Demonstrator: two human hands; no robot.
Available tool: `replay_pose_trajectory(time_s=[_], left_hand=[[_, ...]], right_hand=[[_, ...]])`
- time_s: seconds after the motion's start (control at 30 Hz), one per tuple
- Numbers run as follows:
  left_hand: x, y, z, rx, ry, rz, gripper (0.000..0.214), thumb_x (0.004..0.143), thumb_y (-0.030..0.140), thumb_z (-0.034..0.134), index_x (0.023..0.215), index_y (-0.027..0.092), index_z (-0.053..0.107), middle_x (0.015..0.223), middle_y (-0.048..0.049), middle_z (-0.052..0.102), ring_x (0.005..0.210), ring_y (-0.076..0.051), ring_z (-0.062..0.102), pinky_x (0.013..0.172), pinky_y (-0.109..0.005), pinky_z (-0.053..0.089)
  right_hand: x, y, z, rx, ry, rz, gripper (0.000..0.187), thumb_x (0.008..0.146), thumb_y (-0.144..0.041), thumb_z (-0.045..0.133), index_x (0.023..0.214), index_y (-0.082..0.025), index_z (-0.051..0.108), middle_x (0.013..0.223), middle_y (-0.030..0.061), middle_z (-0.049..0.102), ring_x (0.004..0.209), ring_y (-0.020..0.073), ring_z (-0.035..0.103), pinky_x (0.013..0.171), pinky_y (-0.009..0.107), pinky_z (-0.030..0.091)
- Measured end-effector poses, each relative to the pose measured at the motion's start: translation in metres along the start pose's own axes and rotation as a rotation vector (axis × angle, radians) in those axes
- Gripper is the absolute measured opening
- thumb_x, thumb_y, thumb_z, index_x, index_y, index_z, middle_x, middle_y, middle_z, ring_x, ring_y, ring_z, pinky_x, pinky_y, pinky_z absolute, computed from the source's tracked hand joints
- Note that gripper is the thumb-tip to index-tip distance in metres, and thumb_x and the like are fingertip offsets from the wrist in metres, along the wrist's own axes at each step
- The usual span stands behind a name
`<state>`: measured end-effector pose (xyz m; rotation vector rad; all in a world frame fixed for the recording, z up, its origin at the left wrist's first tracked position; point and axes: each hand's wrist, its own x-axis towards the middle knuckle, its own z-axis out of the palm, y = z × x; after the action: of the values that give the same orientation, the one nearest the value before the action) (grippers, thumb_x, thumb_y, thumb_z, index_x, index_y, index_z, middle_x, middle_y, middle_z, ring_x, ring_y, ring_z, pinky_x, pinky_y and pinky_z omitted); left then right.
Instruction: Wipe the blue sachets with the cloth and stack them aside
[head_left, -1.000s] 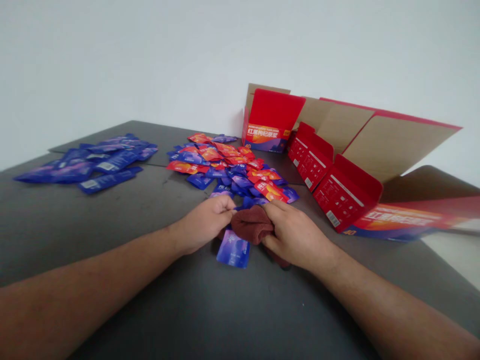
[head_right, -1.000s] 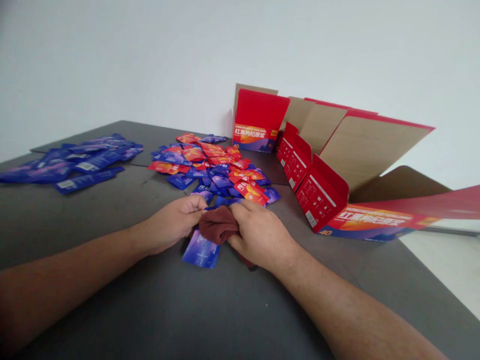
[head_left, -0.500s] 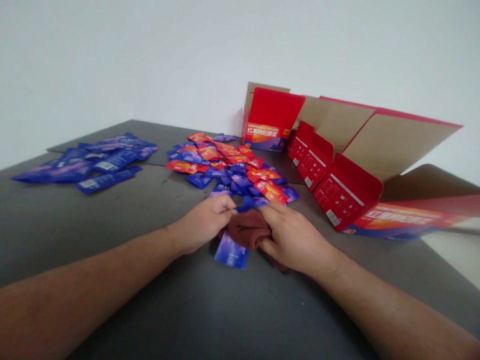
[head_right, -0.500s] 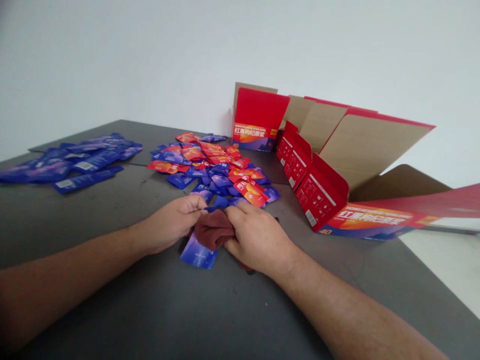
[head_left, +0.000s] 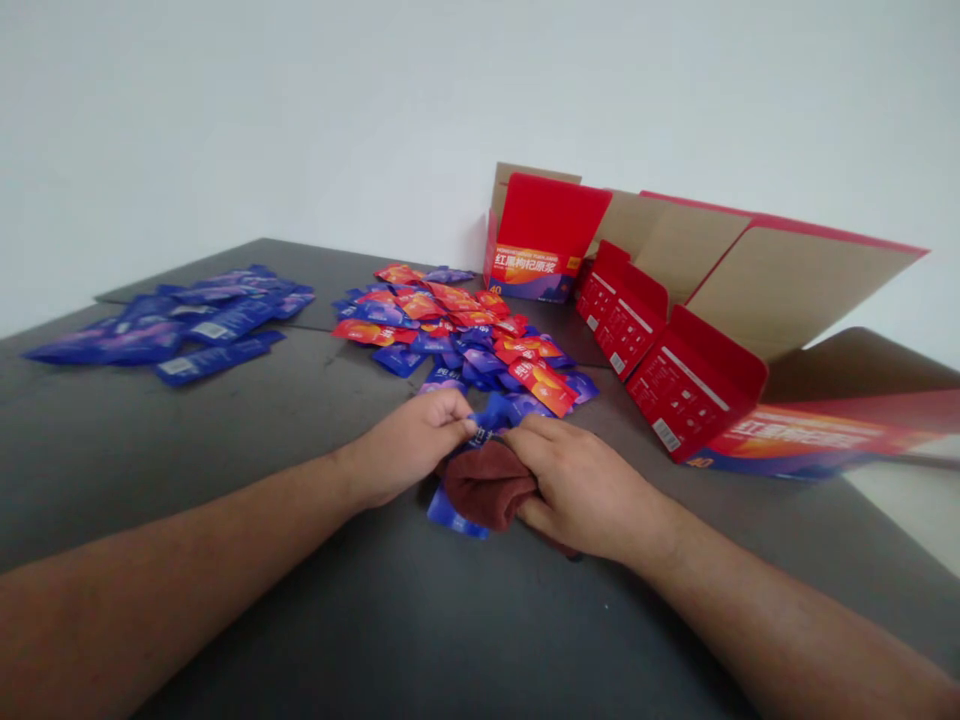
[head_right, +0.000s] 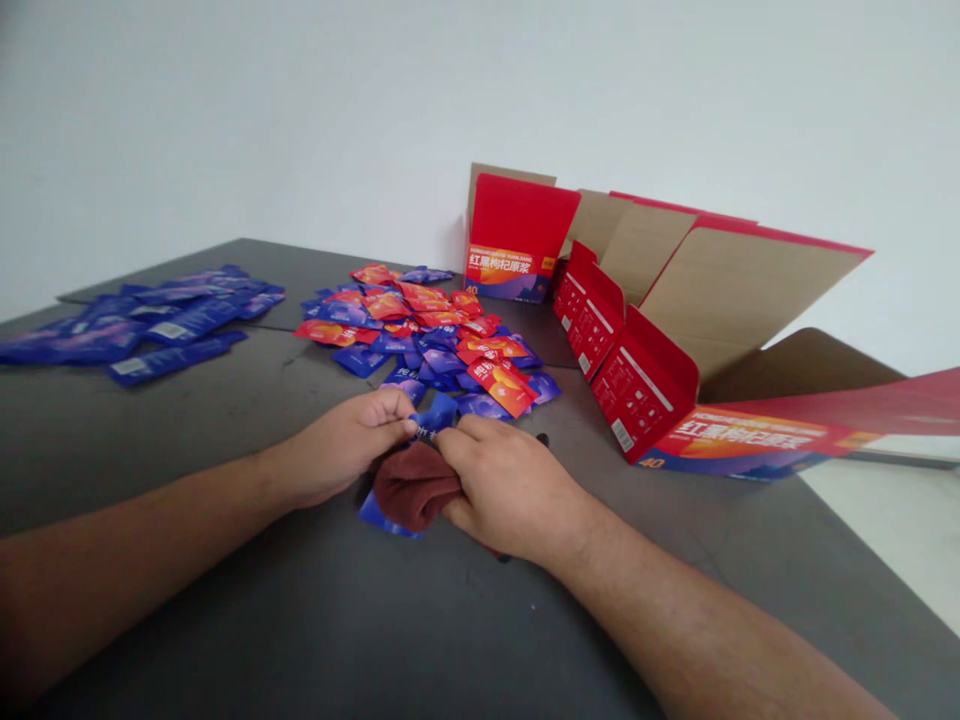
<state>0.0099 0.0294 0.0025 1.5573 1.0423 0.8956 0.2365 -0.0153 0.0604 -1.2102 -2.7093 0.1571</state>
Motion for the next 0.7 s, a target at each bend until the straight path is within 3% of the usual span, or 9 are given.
replay_pose_trajectory(time_s=[0.2, 0.4, 0.6, 0.7], left_hand=[[0.0000, 0.0000, 0.0018, -0.072, -0.004, -0.077, 0.019, 0.090, 0.037, 0.066, 0.087, 0.020, 0.058, 0.069, 0.0029, 0.056, 0.057, -0.012, 0.047, 0.054, -0.023, 0.037], [-0.0004, 0.0028, 0.0007, 0.007, -0.002, -0.009, 0.020, 0.091, 0.037, 0.064, 0.084, 0.019, 0.058, 0.072, 0.0013, 0.057, 0.063, -0.013, 0.049, 0.057, -0.024, 0.038], [-0.0005, 0.0019, 0.0012, -0.025, -0.010, -0.066, 0.019, 0.092, 0.037, 0.062, 0.087, 0.019, 0.057, 0.069, 0.0031, 0.054, 0.058, -0.012, 0.046, 0.054, -0.024, 0.037], [-0.0001, -0.0005, 0.0003, -0.012, -0.003, -0.028, 0.020, 0.092, 0.037, 0.064, 0.086, 0.019, 0.058, 0.073, 0.0015, 0.056, 0.063, -0.013, 0.049, 0.058, -0.025, 0.040]], right_hand=[[0.0008, 0.0046, 0.0002, -0.051, 0.093, 0.125, 0.013, 0.086, -0.022, 0.062, 0.098, -0.020, 0.058, 0.099, 0.0061, 0.064, 0.092, 0.0220, 0.061, 0.081, 0.034, 0.049], [-0.0006, -0.0009, -0.0007, 0.004, -0.004, -0.019, 0.016, 0.085, -0.021, 0.063, 0.100, -0.020, 0.060, 0.101, 0.0052, 0.064, 0.093, 0.0215, 0.061, 0.082, 0.034, 0.049], [0.0005, 0.0029, -0.0006, -0.038, 0.076, 0.105, 0.013, 0.085, -0.022, 0.061, 0.097, -0.020, 0.058, 0.098, 0.0059, 0.064, 0.092, 0.0225, 0.061, 0.080, 0.035, 0.049], [-0.0002, -0.0013, -0.0005, -0.019, 0.029, 0.014, 0.015, 0.085, -0.021, 0.062, 0.099, -0.020, 0.060, 0.099, 0.0056, 0.064, 0.093, 0.0219, 0.061, 0.082, 0.034, 0.049]])
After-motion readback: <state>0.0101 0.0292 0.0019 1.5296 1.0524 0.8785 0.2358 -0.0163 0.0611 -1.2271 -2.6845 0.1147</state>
